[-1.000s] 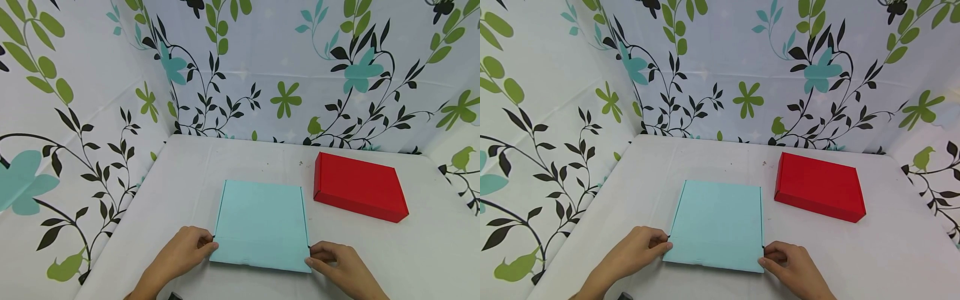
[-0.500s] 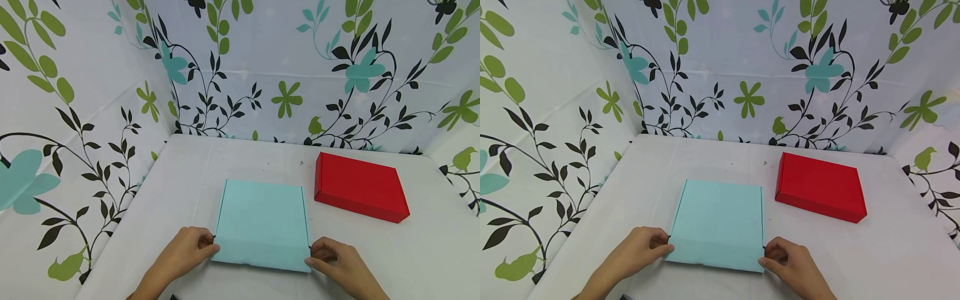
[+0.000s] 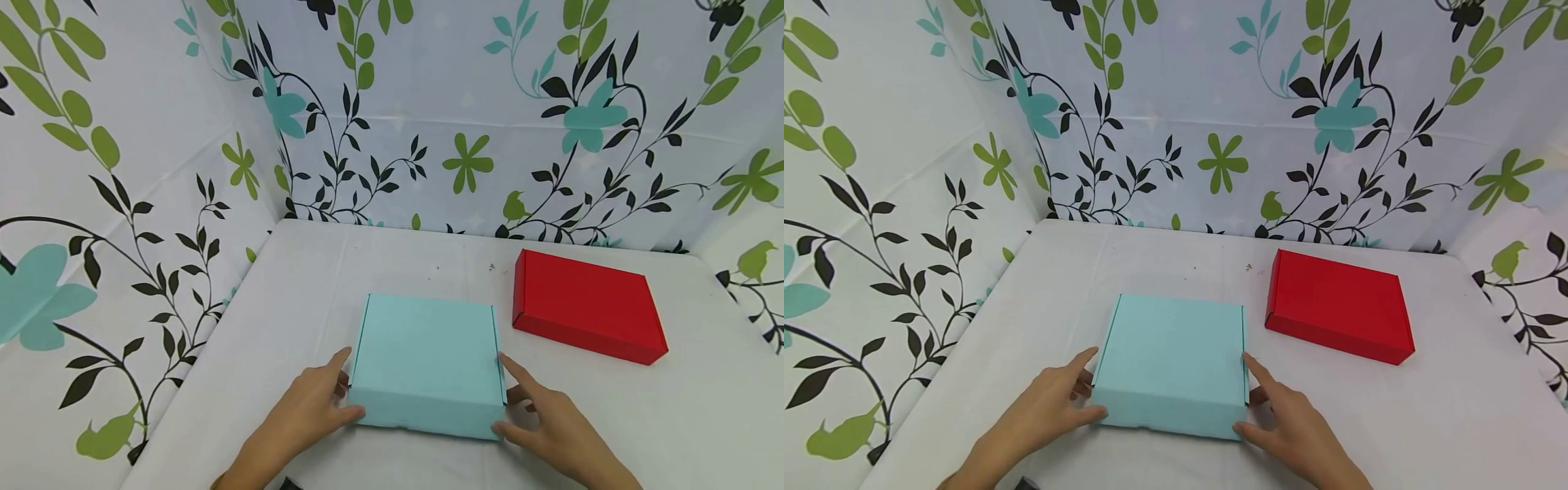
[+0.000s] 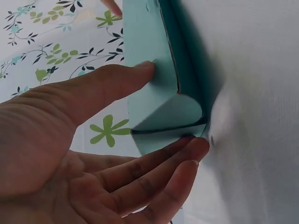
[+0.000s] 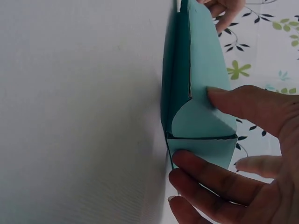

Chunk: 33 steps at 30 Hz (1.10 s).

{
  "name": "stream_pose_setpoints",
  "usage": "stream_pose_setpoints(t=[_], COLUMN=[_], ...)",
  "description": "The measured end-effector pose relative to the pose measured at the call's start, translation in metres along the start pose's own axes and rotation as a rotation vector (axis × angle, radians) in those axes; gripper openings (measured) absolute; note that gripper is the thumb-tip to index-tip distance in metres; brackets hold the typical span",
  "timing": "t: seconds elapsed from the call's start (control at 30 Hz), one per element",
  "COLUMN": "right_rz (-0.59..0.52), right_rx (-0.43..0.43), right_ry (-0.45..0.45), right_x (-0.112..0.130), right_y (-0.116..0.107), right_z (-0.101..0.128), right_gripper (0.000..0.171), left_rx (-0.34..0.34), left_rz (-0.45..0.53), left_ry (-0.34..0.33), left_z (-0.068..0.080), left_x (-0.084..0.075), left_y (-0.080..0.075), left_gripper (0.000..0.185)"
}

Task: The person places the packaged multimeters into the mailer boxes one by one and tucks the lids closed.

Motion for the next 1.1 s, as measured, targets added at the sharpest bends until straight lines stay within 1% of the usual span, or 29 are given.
stream_pose_setpoints(t=[0.1, 0.17, 0.3, 0.43, 0.5, 0.6, 0.73, 0.87, 1.1], right_rz=[0.06, 0.102, 0.153, 0.186, 0.216, 0.263, 0.308, 0.33, 0.343], right_rx=[-0.005, -0.012, -0.014, -0.013, -0.022, -0.04, -0.059, -0.07, -0.065], right_ry=[-0.035, -0.059, -0.073, -0.058, -0.068, -0.095, -0.127, -0.154, -0.185], right_x=[0.005, 0.008, 0.011, 0.013, 0.015, 0.018, 0.022, 0.025, 0.025], right_y=[-0.002, -0.002, -0.001, 0.0, -0.001, -0.002, -0.004, -0.004, -0.003], right_z=[-0.003, -0.005, -0.009, -0.011, -0.01, -0.01, -0.009, -0.009, -0.011], right_gripper=[0.103, 0.102, 0.101, 0.099, 0.097, 0.094, 0.093, 0.092, 0.09], left_rx=[0.003, -0.006, -0.02, 0.007, 0.024, 0.031, 0.006, -0.028, -0.085], left_rz=[-0.027, -0.065, -0.149, -0.22, -0.247, -0.279, -0.313, -0.347, -0.342], left_ry=[0.03, 0.07, 0.126, 0.143, 0.152, 0.166, 0.17, 0.17, 0.19], left_z=[0.0, -0.001, -0.004, -0.006, -0.006, -0.006, -0.007, -0.009, -0.009], left_x=[-0.004, -0.008, -0.012, -0.013, -0.014, -0.016, -0.017, -0.018, -0.019], left_y=[0.002, 0.003, 0.006, 0.01, 0.011, 0.012, 0.012, 0.011, 0.01], left_gripper=[0.099, 0.103, 0.102, 0.096, 0.093, 0.091, 0.089, 0.088, 0.088])
Point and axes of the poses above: each hand's wrist, its own z-axis away from the middle knuckle, its own y-axis out of the palm, x = y × z, the point moved 7 cm from there along -z, towards the middle knuckle, and after that the axes turned 9 degrees about x, right-handed, at the moved point
